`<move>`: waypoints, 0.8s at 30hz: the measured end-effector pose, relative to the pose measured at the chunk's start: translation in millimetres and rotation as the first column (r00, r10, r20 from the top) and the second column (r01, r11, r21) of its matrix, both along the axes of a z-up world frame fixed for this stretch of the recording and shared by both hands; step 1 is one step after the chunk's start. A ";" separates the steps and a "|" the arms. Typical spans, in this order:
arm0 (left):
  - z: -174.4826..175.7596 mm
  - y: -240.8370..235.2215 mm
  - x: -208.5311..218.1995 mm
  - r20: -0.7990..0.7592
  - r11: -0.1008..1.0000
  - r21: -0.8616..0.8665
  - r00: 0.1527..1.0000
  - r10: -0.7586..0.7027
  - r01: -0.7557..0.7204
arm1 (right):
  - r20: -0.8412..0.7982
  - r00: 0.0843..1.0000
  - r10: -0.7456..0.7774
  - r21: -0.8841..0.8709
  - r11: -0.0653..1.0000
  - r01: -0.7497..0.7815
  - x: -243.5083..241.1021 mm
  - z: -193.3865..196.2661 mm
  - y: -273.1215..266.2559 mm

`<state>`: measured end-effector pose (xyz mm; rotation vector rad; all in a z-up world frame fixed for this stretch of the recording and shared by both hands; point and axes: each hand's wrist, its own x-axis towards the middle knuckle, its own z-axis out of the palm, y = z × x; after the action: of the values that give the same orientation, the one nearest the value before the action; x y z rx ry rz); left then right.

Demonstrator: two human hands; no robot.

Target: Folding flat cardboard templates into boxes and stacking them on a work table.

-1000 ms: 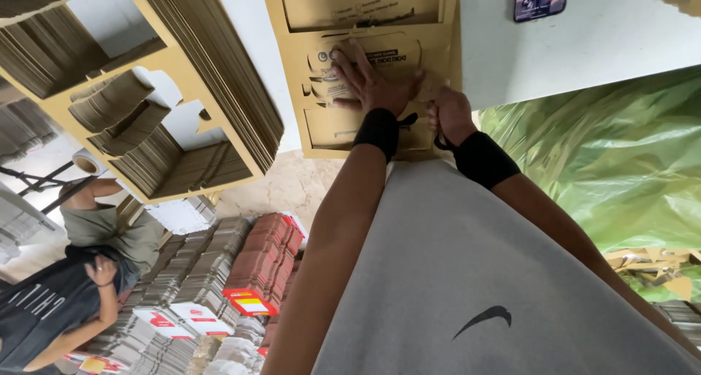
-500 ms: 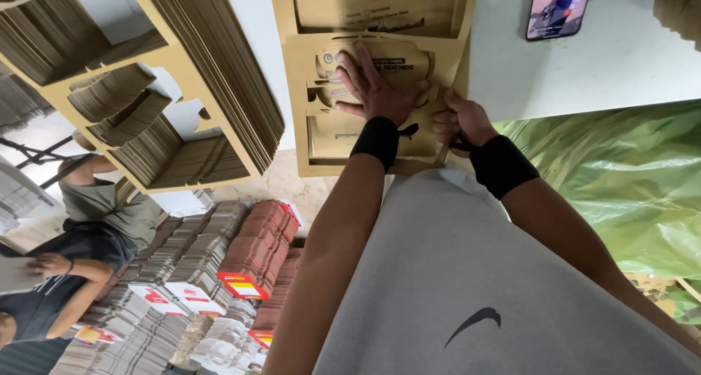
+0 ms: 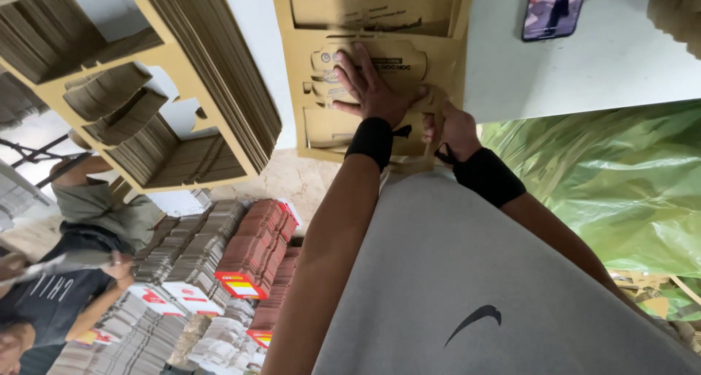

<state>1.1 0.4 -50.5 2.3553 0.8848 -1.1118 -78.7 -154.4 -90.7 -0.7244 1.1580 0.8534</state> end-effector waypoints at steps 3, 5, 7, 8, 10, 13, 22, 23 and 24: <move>8.1 -0.5 1.6 -0.008 1.000 -0.022 1.000 0.003 -0.003 | -0.137 0.990 0.032 -0.077 0.996 -0.043 23.5 21.7 3.8; 10.7 -2.5 3.7 0.001 0.999 -0.028 1.000 0.021 -0.021 | -0.172 0.985 0.000 -0.045 0.999 -0.008 31.9 25.0 -2.9; 10.7 -4.4 5.4 0.014 0.998 -0.042 0.999 0.042 -0.041 | -0.203 0.979 -0.030 -0.023 0.999 0.026 35.1 23.6 -11.8; 9.9 -4.3 6.0 0.010 0.999 -0.033 0.999 0.034 -0.034 | -0.179 0.984 -0.023 0.090 0.995 0.040 33.8 21.1 -16.4; 9.0 -4.8 7.6 0.008 0.999 -0.022 0.999 0.038 -0.037 | -0.153 0.988 -0.008 0.205 0.978 0.040 30.7 11.6 -25.2; 8.4 -2.5 5.5 -0.003 0.998 -0.033 0.999 0.050 -0.050 | -0.154 0.988 -0.011 0.356 0.932 0.066 20.5 -5.5 -35.8; -10.5 -4.7 -16.0 0.076 0.996 0.067 0.995 -0.071 0.066 | -0.150 0.988 0.046 0.184 0.983 -0.017 13.0 22.1 -24.9; -7.0 -3.8 -9.8 0.079 1.000 0.021 0.997 -0.025 0.023 | -0.095 0.990 0.103 0.046 0.994 -0.099 14.6 19.5 -18.1; -2.7 -2.7 -3.3 0.079 0.999 -0.027 0.997 0.021 -0.019 | -0.050 0.985 0.166 -0.099 0.981 -0.170 16.9 17.4 -11.2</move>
<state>-2.2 -2.3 -53.2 2.3469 0.8583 -1.0086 -61.7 -165.6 -73.3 -0.9023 1.1966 0.9589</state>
